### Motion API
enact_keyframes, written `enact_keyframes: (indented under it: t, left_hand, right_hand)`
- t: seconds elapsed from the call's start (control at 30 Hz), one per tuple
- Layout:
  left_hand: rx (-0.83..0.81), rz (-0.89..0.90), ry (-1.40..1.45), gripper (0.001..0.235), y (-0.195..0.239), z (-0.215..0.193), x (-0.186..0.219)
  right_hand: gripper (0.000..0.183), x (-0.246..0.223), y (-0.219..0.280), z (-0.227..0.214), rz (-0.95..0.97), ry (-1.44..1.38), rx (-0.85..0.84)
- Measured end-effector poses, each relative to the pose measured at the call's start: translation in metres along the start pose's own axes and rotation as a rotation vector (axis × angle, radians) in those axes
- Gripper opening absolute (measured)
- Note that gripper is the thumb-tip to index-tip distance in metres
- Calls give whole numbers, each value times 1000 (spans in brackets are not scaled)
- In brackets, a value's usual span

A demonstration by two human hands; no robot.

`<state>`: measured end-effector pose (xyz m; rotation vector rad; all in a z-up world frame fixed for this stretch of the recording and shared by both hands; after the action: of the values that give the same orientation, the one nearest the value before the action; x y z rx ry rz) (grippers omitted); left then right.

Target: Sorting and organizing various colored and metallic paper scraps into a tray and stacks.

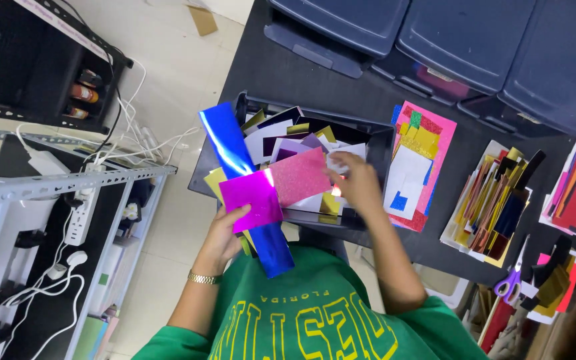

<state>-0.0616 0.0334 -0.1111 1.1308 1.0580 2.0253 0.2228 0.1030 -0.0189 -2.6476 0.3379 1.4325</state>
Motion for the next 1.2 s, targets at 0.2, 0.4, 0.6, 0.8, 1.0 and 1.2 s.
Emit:
enact_keyframes:
  t: [0.2,0.4,0.6,0.8,1.0,1.2]
  left_hand:
    - [29,105,308,40,21,-4,28]
    - [14,127,337,41,18,-13,33]
    - [-19,127,313,23,7,-3,14]
    - [66,38,95,47,25,37,-6]
    - [96,160,55,35,19,50,-20]
    - [-44,42,76,21,32,112,-32]
  right_hand:
    - [56,100,23,31,-15,1052,-398]
    - [47,88,18,27,-124,1078,-409]
    - [18,-18,28,17,296,-55,-331]
    - [27,-58,66,69,233,-373,-144]
    - [70,-48,82,60,250,-85,-58]
    - [48,-25,88,20,473,-420,-82]
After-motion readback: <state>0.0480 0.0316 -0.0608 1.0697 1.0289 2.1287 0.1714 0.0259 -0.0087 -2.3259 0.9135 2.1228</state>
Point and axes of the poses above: each hand's wrist, its own y-axis away from the middle knuckle, its own z-axis out of the palm, x = y × z, the point moved 8 cm from there along -y, towards the middle knuckle, and after that the axes turned 10 degrees about x, right-handed, at the moved point
